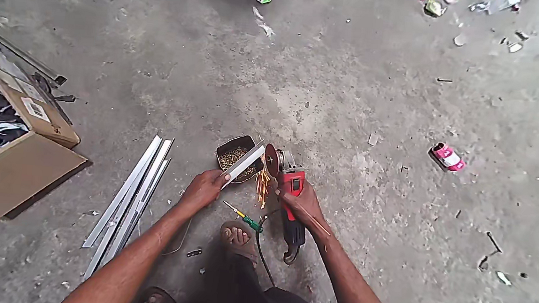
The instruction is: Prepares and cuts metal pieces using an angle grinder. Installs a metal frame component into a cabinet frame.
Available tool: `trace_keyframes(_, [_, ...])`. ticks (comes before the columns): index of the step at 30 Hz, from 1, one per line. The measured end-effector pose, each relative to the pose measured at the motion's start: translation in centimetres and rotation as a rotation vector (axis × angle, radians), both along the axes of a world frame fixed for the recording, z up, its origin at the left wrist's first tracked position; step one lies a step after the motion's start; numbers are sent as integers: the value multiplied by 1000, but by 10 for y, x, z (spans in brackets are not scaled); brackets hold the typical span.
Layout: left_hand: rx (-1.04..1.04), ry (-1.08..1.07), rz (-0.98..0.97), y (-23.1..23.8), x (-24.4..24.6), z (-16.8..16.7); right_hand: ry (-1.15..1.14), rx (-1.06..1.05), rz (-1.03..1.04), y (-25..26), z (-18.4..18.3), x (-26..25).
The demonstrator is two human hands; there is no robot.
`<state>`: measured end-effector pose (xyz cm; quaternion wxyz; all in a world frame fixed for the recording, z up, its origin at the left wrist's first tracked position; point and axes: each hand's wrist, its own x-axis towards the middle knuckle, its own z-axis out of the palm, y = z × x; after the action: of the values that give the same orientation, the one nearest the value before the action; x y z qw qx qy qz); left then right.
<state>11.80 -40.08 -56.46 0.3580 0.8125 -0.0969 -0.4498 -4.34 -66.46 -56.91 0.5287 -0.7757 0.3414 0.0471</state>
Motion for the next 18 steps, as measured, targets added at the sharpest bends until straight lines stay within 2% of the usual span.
trace_keyframes(18, [-20, 128, 51, -2, 1, 0, -39, -24, -25, 2, 2, 17])
